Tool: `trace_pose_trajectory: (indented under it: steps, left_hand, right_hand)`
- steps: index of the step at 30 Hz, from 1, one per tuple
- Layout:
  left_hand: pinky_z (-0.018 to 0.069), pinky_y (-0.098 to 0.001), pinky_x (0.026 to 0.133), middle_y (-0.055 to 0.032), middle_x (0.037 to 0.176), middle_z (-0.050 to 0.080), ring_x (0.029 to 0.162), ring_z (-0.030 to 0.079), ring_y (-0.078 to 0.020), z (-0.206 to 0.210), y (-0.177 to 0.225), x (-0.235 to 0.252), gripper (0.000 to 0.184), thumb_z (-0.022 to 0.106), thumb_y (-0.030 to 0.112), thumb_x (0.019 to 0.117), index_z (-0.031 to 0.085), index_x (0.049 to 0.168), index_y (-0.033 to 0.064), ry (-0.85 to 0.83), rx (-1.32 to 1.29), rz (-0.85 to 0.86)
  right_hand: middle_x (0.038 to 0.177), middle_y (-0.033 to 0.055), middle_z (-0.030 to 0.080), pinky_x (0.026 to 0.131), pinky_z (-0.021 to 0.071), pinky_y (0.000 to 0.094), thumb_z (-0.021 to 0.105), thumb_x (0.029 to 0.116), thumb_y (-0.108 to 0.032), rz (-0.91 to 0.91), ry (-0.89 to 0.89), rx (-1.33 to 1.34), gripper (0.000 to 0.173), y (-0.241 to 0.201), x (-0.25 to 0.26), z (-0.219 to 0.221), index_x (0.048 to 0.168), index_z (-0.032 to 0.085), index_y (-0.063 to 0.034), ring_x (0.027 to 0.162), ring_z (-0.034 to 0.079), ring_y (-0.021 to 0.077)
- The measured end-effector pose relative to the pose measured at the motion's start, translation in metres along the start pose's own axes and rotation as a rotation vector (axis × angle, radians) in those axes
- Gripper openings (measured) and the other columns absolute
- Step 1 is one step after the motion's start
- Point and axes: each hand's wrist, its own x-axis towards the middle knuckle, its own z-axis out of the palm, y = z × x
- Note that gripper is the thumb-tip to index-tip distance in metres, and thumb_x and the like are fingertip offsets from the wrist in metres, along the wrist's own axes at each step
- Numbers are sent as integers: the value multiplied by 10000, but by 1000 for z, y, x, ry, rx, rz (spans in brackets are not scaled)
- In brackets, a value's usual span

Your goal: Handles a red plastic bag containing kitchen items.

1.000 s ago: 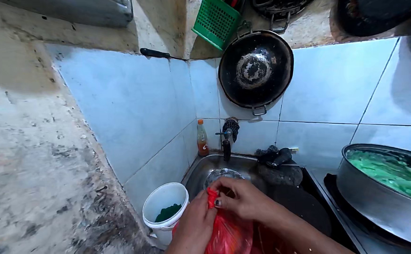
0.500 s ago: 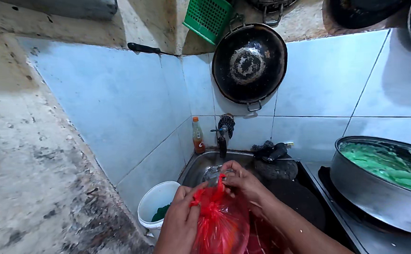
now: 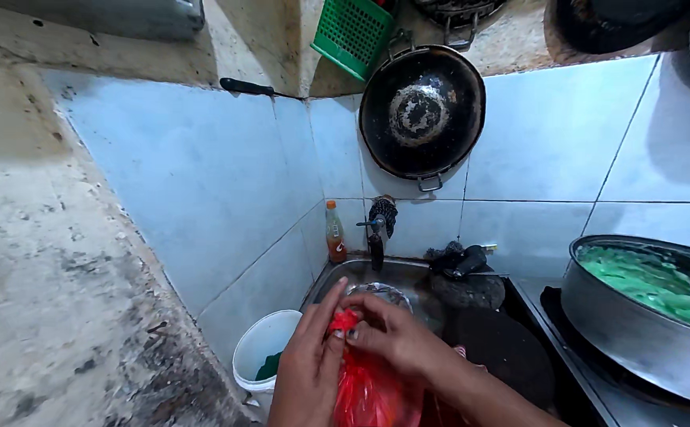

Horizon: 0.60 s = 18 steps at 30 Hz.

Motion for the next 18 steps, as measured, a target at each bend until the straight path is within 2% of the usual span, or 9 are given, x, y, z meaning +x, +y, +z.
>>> trace_pose_trajectory:
  steps: [3, 4, 5, 6, 7, 9, 12, 14, 18]
  left_hand:
    - [506, -225, 616, -99, 1233, 580, 760, 577, -69, 1, -3, 4, 610, 519, 105, 941, 428, 1543, 73, -7, -47, -72]
    - [510, -231, 620, -93, 1250, 590, 755, 582, -66, 1, -5, 4, 625, 514, 126, 950, 390, 1560, 62, -24, -44, -112]
    - [540, -266, 702, -86, 1254, 631, 830, 624, -85, -1, -5, 2, 589, 494, 133, 974, 399, 1549, 43, -57, -52, -156]
    - [572, -304, 813, -80, 1234, 677, 934, 674, -104, -3, -3, 1, 512, 468, 135, 1006, 460, 1507, 33, -104, -77, -211]
    - [583, -314, 847, -76, 1204, 703, 969, 695, -104, -4, -1, 0, 430, 443, 144, 1035, 538, 1439, 32, -148, -118, -265]
    - [591, -275, 795, -55, 1116, 698, 921, 688, -77, -1, 3, -3, 359, 433, 121, 1042, 576, 1355, 20, -163, -209, -275]
    - [576, -256, 817, -38, 1101, 698, 940, 676, -75, 1, 15, -4, 410, 452, 71, 1005, 561, 1399, 39, -47, -261, -191]
    - [561, -249, 776, -11, 998, 685, 863, 656, -76, 1, 30, 1, 469, 444, 53, 982, 530, 1442, 35, 8, -362, -170]
    - [599, -276, 723, -2, 862, 667, 734, 675, -98, -2, 78, 13, 575, 389, 2, 935, 432, 1506, 55, -33, -757, -239]
  right_hand:
    - [1068, 68, 679, 850, 556, 339, 605, 1004, -143, -83, 40, -74, 417, 6, 1, 0, 1401, 530, -38, 903, 657, 120]
    - [1032, 52, 684, 839, 557, 331, 598, 1004, -123, -94, 61, -63, 396, 8, 1, 0, 1388, 544, -40, 882, 656, 109]
    - [1015, 45, 692, 837, 559, 329, 594, 1003, -109, -101, 83, -62, 386, 8, 0, 0, 1381, 554, -42, 874, 662, 106]
    - [1011, 44, 703, 840, 560, 331, 589, 1004, -104, -114, 107, -78, 385, 8, 0, 0, 1383, 560, -46, 876, 668, 109]
    - [1015, 49, 711, 845, 557, 334, 581, 1007, -102, -138, 129, -108, 385, 6, 0, -1, 1388, 569, -50, 882, 671, 113]
    - [1021, 63, 719, 858, 555, 339, 571, 1010, -90, -163, 140, -174, 372, 1, -2, -3, 1379, 580, -48, 901, 678, 124]
    - [972, 48, 704, 823, 543, 304, 590, 1002, -84, -125, 126, -150, 292, -16, -10, -7, 1289, 604, -33, 858, 657, 93]
    - [935, 19, 680, 805, 540, 270, 606, 990, -62, -112, 109, -28, 275, -31, -19, -13, 1260, 570, -26, 830, 642, 59]
    - [860, -19, 679, 785, 552, 248, 578, 969, 5, -136, 2, 320, 281, -51, -51, -35, 1228, 489, -55, 783, 659, 44]
